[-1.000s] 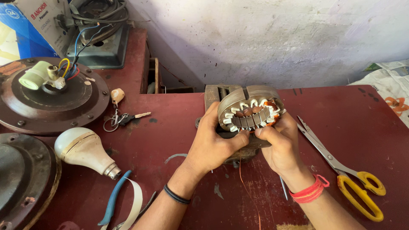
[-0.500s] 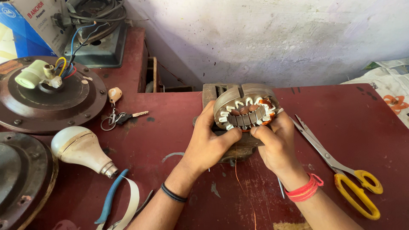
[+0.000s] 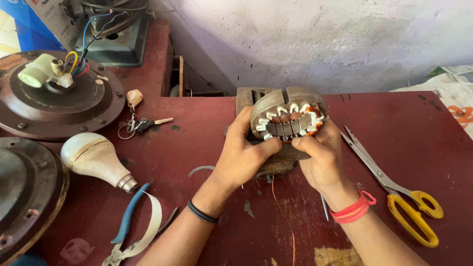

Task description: The person works on a motor armature clamped in a bench vise, using a screwdriver to adjust or remove components within the winding slots. They repeatedly insert and remove a thin copper wire, manipulating it with both hands while occasionally using the screwdriver to press or align parts inside the armature.

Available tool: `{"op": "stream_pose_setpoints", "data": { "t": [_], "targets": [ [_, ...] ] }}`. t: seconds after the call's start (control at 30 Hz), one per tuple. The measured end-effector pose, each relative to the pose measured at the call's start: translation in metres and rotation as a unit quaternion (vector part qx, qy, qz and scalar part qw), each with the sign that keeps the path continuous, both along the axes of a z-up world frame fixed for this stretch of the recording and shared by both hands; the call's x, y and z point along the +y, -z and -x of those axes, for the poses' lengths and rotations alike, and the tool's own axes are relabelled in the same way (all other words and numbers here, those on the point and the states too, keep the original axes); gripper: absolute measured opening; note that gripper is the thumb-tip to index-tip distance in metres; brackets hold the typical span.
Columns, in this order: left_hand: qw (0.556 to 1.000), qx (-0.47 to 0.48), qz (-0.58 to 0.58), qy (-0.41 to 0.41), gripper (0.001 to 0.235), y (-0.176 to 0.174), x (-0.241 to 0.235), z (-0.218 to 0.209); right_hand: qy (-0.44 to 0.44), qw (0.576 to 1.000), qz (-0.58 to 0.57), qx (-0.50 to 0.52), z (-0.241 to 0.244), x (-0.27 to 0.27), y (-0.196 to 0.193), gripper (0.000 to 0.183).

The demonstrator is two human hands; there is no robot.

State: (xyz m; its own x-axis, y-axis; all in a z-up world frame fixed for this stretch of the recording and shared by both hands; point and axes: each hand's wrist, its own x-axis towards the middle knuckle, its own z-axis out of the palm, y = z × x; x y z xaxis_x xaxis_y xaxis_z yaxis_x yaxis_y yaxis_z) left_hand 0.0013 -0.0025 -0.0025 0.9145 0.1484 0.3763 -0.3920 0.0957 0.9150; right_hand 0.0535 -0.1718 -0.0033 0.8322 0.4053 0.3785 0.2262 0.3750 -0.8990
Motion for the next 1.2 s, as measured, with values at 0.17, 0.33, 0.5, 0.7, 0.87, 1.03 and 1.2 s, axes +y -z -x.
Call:
{"op": "stream_pose_setpoints", "data": {
  "t": [0.17, 0.33, 0.5, 0.7, 0.87, 1.03, 1.2],
  "targets": [
    [0.997, -0.048, -0.052, -0.006, 0.042, 0.001, 0.005, 0.001, -0.049, 0.999, -0.019, 0.002, -0.006, -0.008, 0.002, 0.055],
    [0.997, -0.050, -0.053, 0.019, 0.045, 0.004, 0.011, 0.003, -0.083, 0.996, -0.018, -0.009, -0.009, -0.012, 0.012, 0.058],
    [0.998, -0.014, -0.048, 0.033, 0.044, 0.010, 0.011, 0.001, -0.072, 0.997, 0.002, -0.022, -0.011, -0.015, 0.017, 0.058],
    [0.997, -0.073, 0.018, -0.019, 0.061, 0.035, -0.002, 0.006, -0.068, 0.997, 0.007, -0.047, -0.016, -0.020, 0.031, 0.056],
    [0.989, -0.098, -0.043, -0.099, 0.068, 0.044, -0.008, 0.006, -0.028, 0.998, -0.051, 0.005, -0.017, -0.020, 0.049, 0.051],
    [0.978, -0.101, -0.082, -0.162, 0.066, 0.045, -0.013, 0.005, 0.047, 0.993, -0.106, -0.012, -0.018, -0.015, 0.083, 0.031],
    [0.972, -0.105, -0.095, -0.189, 0.065, 0.038, -0.017, 0.007, 0.087, 0.983, -0.160, 0.017, -0.030, -0.015, 0.111, 0.009]
  ]
}}
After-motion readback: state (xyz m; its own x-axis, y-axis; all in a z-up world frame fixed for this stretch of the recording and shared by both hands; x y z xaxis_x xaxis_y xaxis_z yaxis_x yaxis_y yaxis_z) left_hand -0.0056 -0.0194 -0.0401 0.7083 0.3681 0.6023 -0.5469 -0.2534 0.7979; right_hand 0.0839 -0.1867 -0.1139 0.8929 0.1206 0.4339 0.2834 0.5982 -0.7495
